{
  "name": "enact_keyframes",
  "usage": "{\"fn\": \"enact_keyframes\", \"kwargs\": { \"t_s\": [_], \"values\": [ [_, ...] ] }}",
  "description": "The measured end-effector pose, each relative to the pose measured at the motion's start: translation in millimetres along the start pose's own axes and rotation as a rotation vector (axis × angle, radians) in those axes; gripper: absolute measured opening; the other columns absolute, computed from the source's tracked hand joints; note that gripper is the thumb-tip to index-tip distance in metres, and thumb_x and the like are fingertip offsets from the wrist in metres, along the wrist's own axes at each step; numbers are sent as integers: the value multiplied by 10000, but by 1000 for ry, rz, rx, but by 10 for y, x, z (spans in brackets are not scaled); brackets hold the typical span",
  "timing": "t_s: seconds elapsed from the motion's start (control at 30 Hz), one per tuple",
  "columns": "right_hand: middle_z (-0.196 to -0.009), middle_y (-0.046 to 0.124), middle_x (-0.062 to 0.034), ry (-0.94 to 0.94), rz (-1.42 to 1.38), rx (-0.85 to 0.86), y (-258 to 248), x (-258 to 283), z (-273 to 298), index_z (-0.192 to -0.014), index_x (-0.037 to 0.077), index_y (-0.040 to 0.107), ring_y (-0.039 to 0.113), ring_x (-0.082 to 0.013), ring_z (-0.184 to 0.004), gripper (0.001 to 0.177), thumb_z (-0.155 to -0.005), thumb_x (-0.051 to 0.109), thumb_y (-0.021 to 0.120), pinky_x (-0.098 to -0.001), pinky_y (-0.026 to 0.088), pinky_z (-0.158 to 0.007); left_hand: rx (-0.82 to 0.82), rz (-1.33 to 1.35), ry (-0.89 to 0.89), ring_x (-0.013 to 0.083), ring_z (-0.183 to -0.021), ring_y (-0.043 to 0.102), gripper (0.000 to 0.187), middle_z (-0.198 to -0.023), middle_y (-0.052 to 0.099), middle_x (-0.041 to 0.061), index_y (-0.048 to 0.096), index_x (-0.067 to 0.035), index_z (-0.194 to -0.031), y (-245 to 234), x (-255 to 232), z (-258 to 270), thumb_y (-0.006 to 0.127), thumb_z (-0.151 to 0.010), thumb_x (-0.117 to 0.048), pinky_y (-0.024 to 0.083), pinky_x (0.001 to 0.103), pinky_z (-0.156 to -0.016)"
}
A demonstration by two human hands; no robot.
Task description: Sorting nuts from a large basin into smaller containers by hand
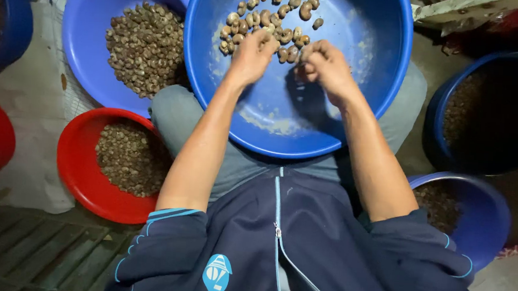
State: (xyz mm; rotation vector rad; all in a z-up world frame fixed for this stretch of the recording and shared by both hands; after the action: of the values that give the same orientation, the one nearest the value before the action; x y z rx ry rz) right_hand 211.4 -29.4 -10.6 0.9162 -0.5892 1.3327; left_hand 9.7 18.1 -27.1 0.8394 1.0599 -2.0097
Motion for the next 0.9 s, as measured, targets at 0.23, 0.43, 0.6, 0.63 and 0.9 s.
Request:
{"fn": "enact_keyframes", "kwargs": {
  "t_s": [0.23,0.43,0.6,0.63,0.9],
  "values": [
    [-1099,650,-93,-125,-321,5,5,235,82,-1124,70,597,691,-184,-984,287,-940,279,665,-323,606,-850,-126,-575,291,349,-658,647,278,-814,686,136,504,-112,-1157,306,269,-33,614,-925,-4,546,575,-670],
    [-746,561,20,-214,298,-160,197,9,-156,-954,67,624,484,-58,-572,161,-957,186,733,-207,435,-480,-181,-613,332,433,-598,657,326,-678,669,170,446,-80,-1153,256,398,-56,665,-913,-82,506,593,-596],
    [-805,705,-136,-487,1196,-148,344,-374,-421,-1087,40,496,654,-298,-596,279,-992,154,731,-457,587,-545,-221,-686,312,453,-638,665,135,-737,676,192,472,-84,-1060,225,340,-20,564,-968,-120,489,619,-611],
    [-805,705,-136,-487,1198,-147,375,-343,-352,-1087,40,496,654,-298,-596,279,-992,154,731,-457,587,-545,-222,-684,312,453,-638,665,135,-737,676,192,472,-84,-1060,221,352,-22,564,-968,-120,489,619,-611],
    [-804,704,-140,-363,1175,-174,320,-383,-294,-1063,46,510,678,-390,-647,288,-918,227,680,-497,533,-604,-208,-641,255,358,-538,642,53,-626,646,139,552,-13,-974,211,346,-91,542,-964,-64,548,580,-602]
  ]
}}
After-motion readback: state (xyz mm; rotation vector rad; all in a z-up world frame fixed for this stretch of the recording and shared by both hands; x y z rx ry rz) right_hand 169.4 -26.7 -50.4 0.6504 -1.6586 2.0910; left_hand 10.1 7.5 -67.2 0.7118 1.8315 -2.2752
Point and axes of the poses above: each hand's wrist, its own z-axis away from the middle knuckle, its own y-axis out of the palm, x = y × z, the point moved 2 cm from there along -z, towards the middle knuckle
